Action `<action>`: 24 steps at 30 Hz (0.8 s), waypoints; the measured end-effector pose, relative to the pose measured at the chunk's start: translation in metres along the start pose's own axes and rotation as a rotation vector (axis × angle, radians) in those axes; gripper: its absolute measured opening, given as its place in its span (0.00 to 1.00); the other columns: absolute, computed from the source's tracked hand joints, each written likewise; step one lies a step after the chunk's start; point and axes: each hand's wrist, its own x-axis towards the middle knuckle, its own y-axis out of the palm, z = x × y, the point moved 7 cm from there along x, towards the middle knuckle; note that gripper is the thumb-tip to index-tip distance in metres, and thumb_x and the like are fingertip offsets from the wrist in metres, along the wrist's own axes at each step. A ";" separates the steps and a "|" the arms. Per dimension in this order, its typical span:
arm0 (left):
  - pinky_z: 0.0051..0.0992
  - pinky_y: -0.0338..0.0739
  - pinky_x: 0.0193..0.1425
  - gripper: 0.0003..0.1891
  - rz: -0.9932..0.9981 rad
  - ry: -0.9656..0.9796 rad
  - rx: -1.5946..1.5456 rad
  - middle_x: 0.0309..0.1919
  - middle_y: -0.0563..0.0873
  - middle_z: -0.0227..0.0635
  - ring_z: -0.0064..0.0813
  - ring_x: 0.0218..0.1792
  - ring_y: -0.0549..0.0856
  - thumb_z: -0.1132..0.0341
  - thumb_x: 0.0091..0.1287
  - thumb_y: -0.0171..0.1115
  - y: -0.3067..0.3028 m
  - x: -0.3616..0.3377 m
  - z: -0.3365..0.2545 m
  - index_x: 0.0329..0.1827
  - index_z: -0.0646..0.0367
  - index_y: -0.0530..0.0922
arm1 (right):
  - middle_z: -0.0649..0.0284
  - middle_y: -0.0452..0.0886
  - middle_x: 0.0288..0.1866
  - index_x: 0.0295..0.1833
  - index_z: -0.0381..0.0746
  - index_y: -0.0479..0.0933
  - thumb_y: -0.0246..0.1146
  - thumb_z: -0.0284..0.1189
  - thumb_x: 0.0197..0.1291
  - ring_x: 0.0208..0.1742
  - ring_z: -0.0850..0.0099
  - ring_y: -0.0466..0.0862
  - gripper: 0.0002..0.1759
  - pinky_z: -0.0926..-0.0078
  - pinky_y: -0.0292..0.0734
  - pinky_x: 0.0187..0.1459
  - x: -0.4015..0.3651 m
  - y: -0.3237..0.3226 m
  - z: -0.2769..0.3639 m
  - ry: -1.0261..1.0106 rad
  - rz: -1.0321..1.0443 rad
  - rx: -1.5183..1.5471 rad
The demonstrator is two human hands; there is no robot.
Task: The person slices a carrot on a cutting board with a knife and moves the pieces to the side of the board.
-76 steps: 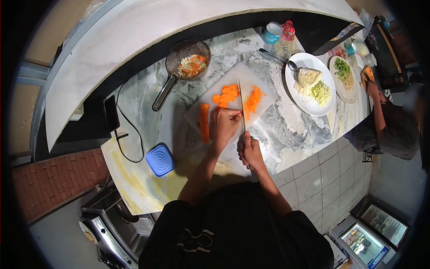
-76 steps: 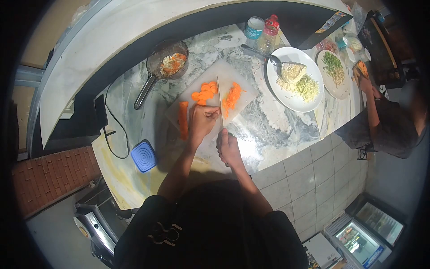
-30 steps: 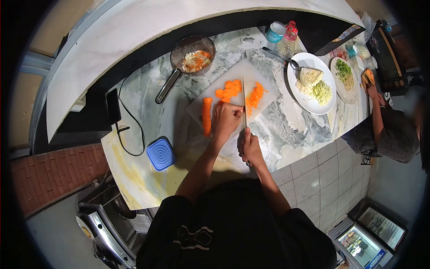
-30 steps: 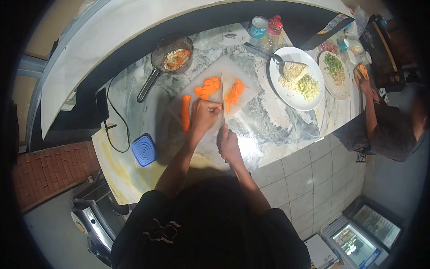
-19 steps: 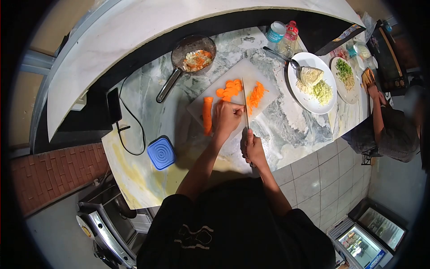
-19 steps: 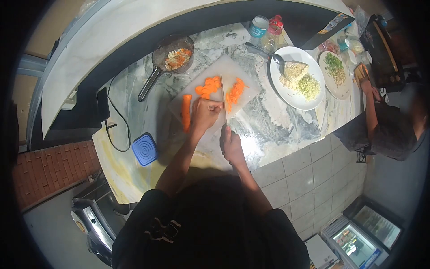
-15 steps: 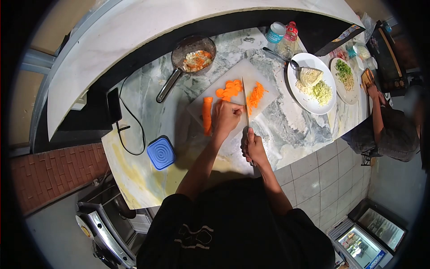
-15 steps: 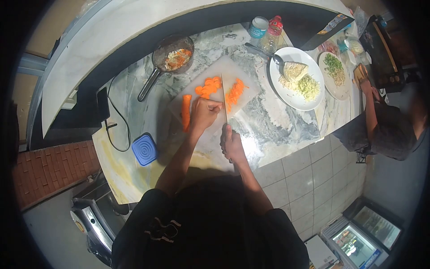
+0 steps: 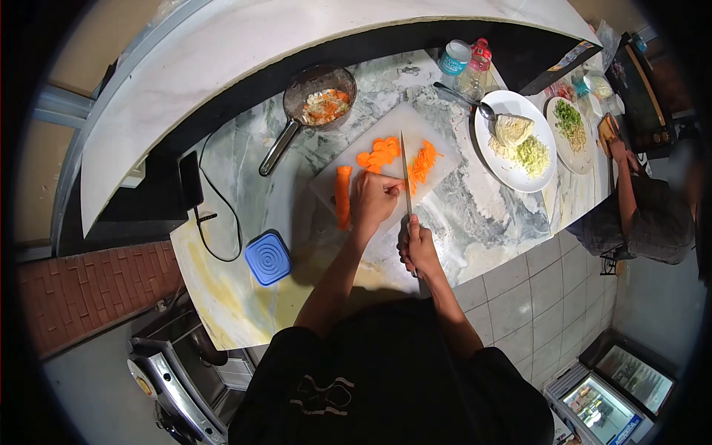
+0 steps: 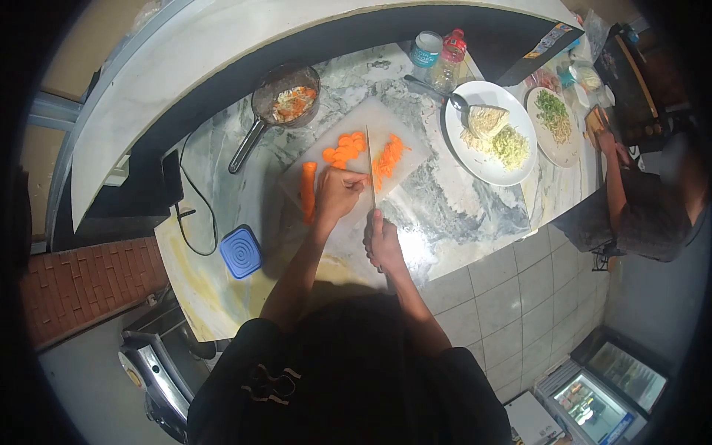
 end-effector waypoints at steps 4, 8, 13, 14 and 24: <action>0.30 0.80 0.41 0.06 0.000 0.024 -0.024 0.29 0.90 0.37 0.32 0.33 0.90 0.70 0.59 0.70 0.003 0.002 0.006 0.38 0.53 0.91 | 0.67 0.63 0.13 0.23 0.41 0.62 0.40 0.58 0.76 0.08 0.79 0.61 0.35 0.78 0.55 0.08 -0.003 0.001 0.003 -0.034 0.003 -0.019; 0.29 0.81 0.39 0.05 -0.002 0.051 -0.064 0.29 0.90 0.39 0.32 0.32 0.91 0.71 0.59 0.69 0.003 0.001 0.004 0.37 0.55 0.90 | 0.70 0.63 0.14 0.26 0.41 0.62 0.40 0.58 0.77 0.10 0.81 0.62 0.34 0.78 0.55 0.09 -0.006 0.002 0.007 -0.043 0.017 -0.044; 0.28 0.81 0.38 0.05 0.017 0.051 -0.059 0.30 0.91 0.39 0.30 0.33 0.91 0.72 0.60 0.69 0.003 0.002 0.001 0.37 0.57 0.90 | 0.70 0.63 0.14 0.26 0.41 0.62 0.40 0.58 0.77 0.10 0.81 0.62 0.34 0.78 0.55 0.09 -0.004 0.003 0.004 -0.011 0.025 -0.032; 0.28 0.81 0.39 0.05 0.015 0.039 -0.078 0.31 0.91 0.39 0.29 0.34 0.91 0.73 0.60 0.68 0.002 0.000 0.001 0.37 0.57 0.90 | 0.70 0.63 0.14 0.26 0.41 0.62 0.40 0.58 0.77 0.10 0.81 0.62 0.34 0.78 0.55 0.09 -0.005 0.004 0.004 -0.005 0.025 -0.028; 0.27 0.81 0.40 0.06 0.010 0.027 -0.065 0.31 0.91 0.38 0.30 0.33 0.91 0.72 0.60 0.69 0.002 -0.001 -0.001 0.39 0.57 0.90 | 0.69 0.63 0.14 0.26 0.40 0.63 0.39 0.58 0.77 0.10 0.80 0.62 0.35 0.78 0.57 0.09 -0.004 0.006 0.000 -0.008 0.022 -0.026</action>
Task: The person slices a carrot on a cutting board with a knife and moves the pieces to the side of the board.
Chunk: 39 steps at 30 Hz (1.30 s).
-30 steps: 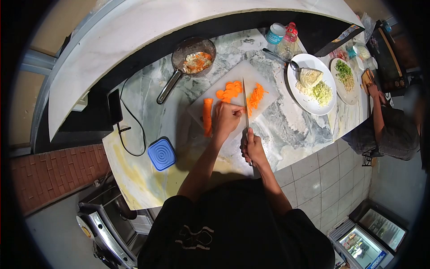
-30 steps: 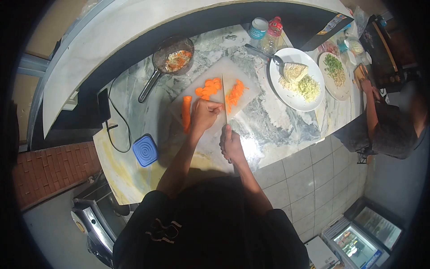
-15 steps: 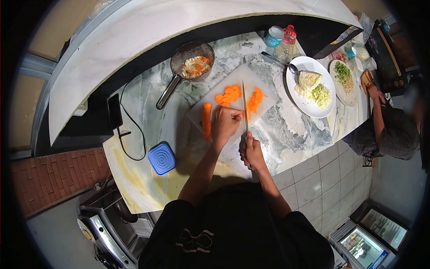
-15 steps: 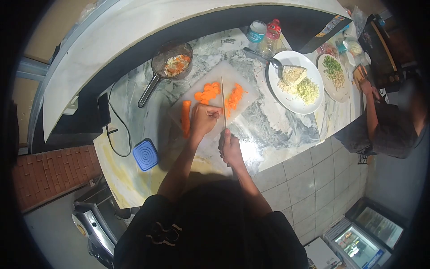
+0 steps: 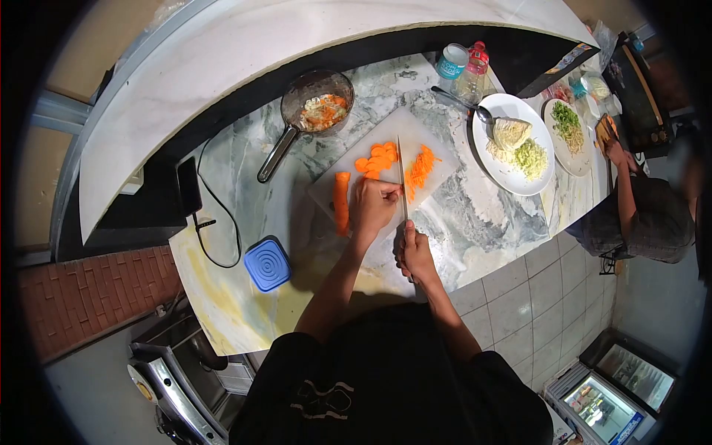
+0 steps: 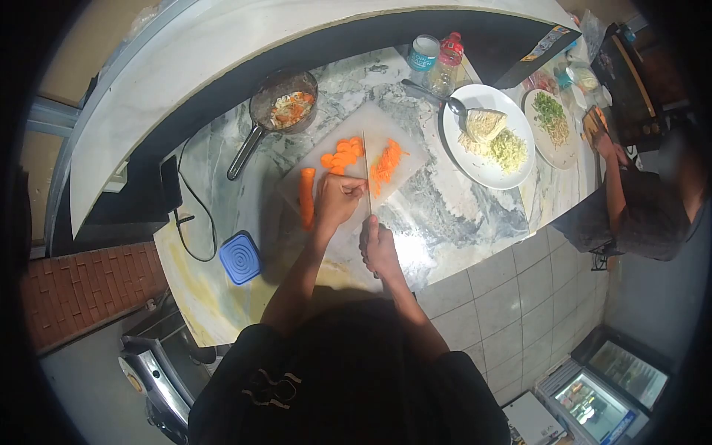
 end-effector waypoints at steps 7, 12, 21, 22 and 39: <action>0.29 0.80 0.39 0.05 -0.009 -0.025 0.004 0.30 0.91 0.38 0.30 0.33 0.91 0.72 0.59 0.69 0.000 -0.001 0.002 0.37 0.56 0.90 | 0.64 0.68 0.13 0.27 0.33 0.69 0.38 0.56 0.77 0.10 0.73 0.71 0.39 0.71 0.66 0.12 0.004 0.000 -0.002 -0.111 -0.063 -0.188; 0.25 0.83 0.43 0.09 0.068 -0.016 0.089 0.34 0.91 0.43 0.30 0.37 0.92 0.77 0.61 0.64 -0.002 0.002 -0.007 0.42 0.64 0.89 | 0.60 0.70 0.13 0.31 0.28 0.71 0.38 0.56 0.77 0.11 0.69 0.75 0.40 0.69 0.70 0.14 0.009 -0.002 -0.001 -0.087 -0.091 -0.255; 0.33 0.80 0.38 0.06 -0.020 0.071 0.006 0.28 0.89 0.40 0.35 0.32 0.90 0.72 0.57 0.67 -0.003 0.000 -0.007 0.35 0.55 0.90 | 0.68 0.61 0.10 0.23 0.41 0.61 0.38 0.57 0.77 0.06 0.78 0.60 0.36 0.76 0.55 0.07 0.015 0.007 0.007 -0.062 -0.039 -0.067; 0.33 0.80 0.38 0.06 -0.021 0.072 0.004 0.28 0.89 0.40 0.35 0.32 0.90 0.72 0.57 0.67 -0.004 -0.001 -0.010 0.35 0.55 0.90 | 0.68 0.61 0.10 0.22 0.41 0.61 0.39 0.57 0.77 0.06 0.78 0.60 0.36 0.76 0.55 0.07 0.014 0.007 0.007 -0.090 -0.051 -0.067; 0.31 0.80 0.37 0.05 -0.037 0.051 0.102 0.28 0.89 0.42 0.37 0.32 0.91 0.71 0.59 0.69 -0.004 -0.002 -0.012 0.36 0.58 0.90 | 0.67 0.63 0.11 0.24 0.39 0.63 0.39 0.58 0.77 0.07 0.77 0.63 0.37 0.75 0.57 0.09 0.011 -0.001 0.007 -0.132 -0.125 -0.194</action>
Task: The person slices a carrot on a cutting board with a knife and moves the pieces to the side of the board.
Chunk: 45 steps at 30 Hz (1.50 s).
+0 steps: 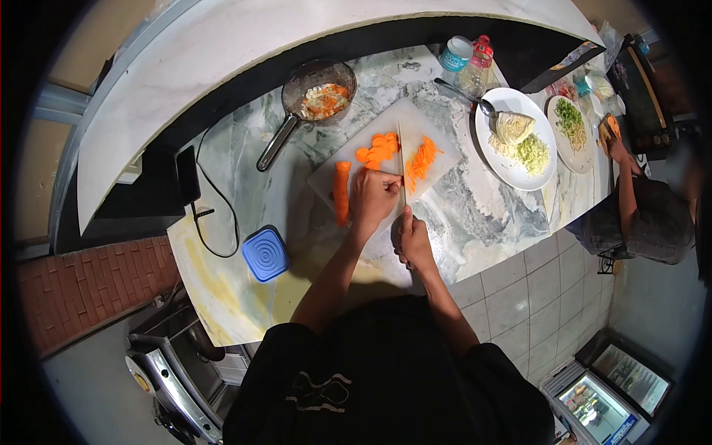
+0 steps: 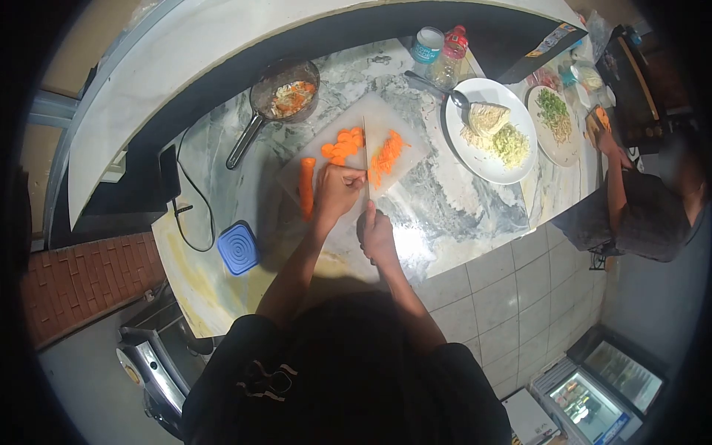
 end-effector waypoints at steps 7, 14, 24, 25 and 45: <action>0.34 0.78 0.35 0.04 -0.030 0.012 -0.035 0.25 0.88 0.42 0.39 0.30 0.89 0.70 0.57 0.69 0.000 0.000 0.003 0.33 0.56 0.89 | 0.34 0.77 0.24 0.32 0.23 0.76 0.43 0.50 0.78 0.30 0.38 0.82 0.39 0.47 0.75 0.35 0.002 -0.006 0.002 -0.080 -0.084 -0.288; 0.34 0.78 0.35 0.04 -0.020 0.007 -0.052 0.26 0.88 0.42 0.38 0.31 0.90 0.71 0.58 0.68 -0.002 0.000 -0.001 0.33 0.54 0.89 | 0.28 0.76 0.28 0.32 0.23 0.77 0.45 0.49 0.78 0.36 0.30 0.79 0.38 0.42 0.72 0.37 -0.008 -0.015 0.003 -0.095 -0.087 -0.388; 0.25 0.85 0.41 0.08 0.032 -0.048 -0.114 0.35 0.92 0.42 0.27 0.35 0.92 0.75 0.61 0.69 -0.002 -0.001 -0.001 0.42 0.64 0.89 | 0.68 0.63 0.10 0.20 0.41 0.62 0.43 0.57 0.76 0.06 0.76 0.62 0.36 0.74 0.55 0.08 0.001 -0.021 0.005 0.125 -0.015 -0.090; 0.24 0.85 0.41 0.08 0.030 -0.054 -0.085 0.35 0.92 0.41 0.25 0.35 0.92 0.76 0.62 0.68 -0.001 0.000 0.001 0.43 0.65 0.88 | 0.68 0.62 0.10 0.21 0.42 0.62 0.43 0.57 0.76 0.06 0.77 0.62 0.36 0.74 0.55 0.08 0.003 -0.022 0.004 0.125 -0.005 -0.056; 0.22 0.86 0.43 0.10 0.094 -0.087 -0.252 0.37 0.91 0.43 0.24 0.37 0.91 0.79 0.62 0.66 0.005 0.002 0.015 0.46 0.72 0.86 | 0.70 0.61 0.10 0.23 0.42 0.62 0.42 0.57 0.77 0.05 0.78 0.58 0.34 0.76 0.52 0.06 0.003 -0.017 0.005 0.124 0.058 0.143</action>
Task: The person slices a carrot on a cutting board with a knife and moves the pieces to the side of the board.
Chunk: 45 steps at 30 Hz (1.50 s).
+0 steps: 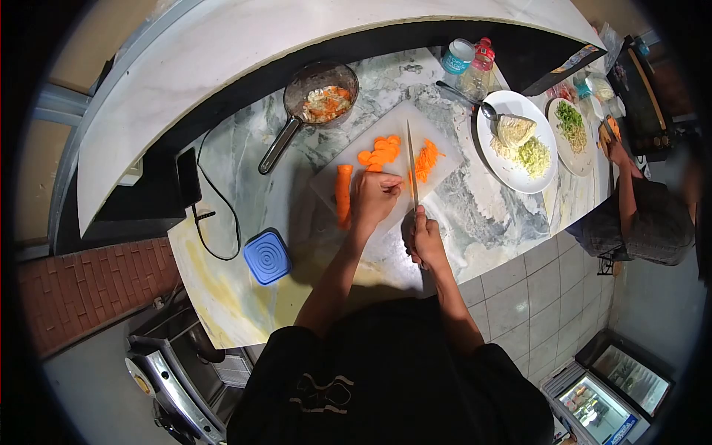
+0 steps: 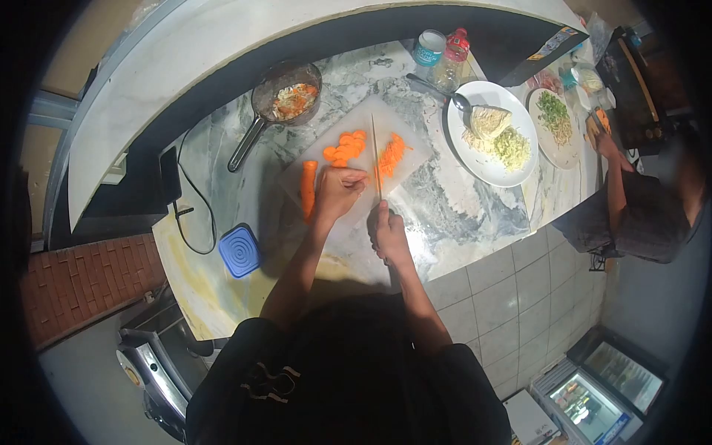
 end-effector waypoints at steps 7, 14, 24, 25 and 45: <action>0.22 0.85 0.47 0.10 0.006 0.006 0.000 0.38 0.92 0.43 0.24 0.39 0.91 0.79 0.61 0.66 -0.002 -0.001 -0.008 0.46 0.71 0.86 | 0.70 0.60 0.09 0.21 0.43 0.61 0.42 0.57 0.77 0.05 0.79 0.58 0.35 0.76 0.52 0.06 -0.004 0.001 -0.001 -0.006 0.010 -0.022; 0.22 0.85 0.48 0.11 0.031 -0.014 -0.016 0.38 0.91 0.44 0.25 0.40 0.91 0.80 0.62 0.66 0.001 0.000 0.001 0.48 0.72 0.85 | 0.71 0.59 0.11 0.21 0.44 0.59 0.41 0.57 0.77 0.06 0.79 0.57 0.34 0.77 0.51 0.07 -0.006 0.011 -0.013 0.072 0.037 0.038; 0.22 0.85 0.49 0.11 0.039 -0.037 -0.023 0.39 0.91 0.44 0.25 0.40 0.91 0.80 0.62 0.66 0.001 0.000 -0.006 0.48 0.72 0.85 | 0.70 0.60 0.11 0.21 0.44 0.59 0.41 0.56 0.77 0.06 0.79 0.58 0.34 0.76 0.52 0.07 -0.007 0.012 -0.007 0.050 0.049 0.053; 0.22 0.85 0.49 0.11 0.031 -0.038 -0.015 0.39 0.91 0.44 0.25 0.40 0.91 0.79 0.62 0.66 0.001 0.001 -0.003 0.48 0.72 0.85 | 0.70 0.59 0.10 0.21 0.44 0.59 0.41 0.56 0.77 0.06 0.79 0.58 0.34 0.76 0.52 0.07 -0.006 0.012 -0.009 0.045 0.047 0.049; 0.22 0.85 0.43 0.09 -0.055 0.041 -0.010 0.36 0.91 0.43 0.27 0.35 0.92 0.73 0.60 0.70 0.000 0.000 0.003 0.42 0.65 0.88 | 0.67 0.64 0.10 0.19 0.38 0.62 0.39 0.57 0.77 0.08 0.75 0.67 0.39 0.72 0.62 0.11 -0.007 0.009 -0.010 -0.038 0.007 -0.174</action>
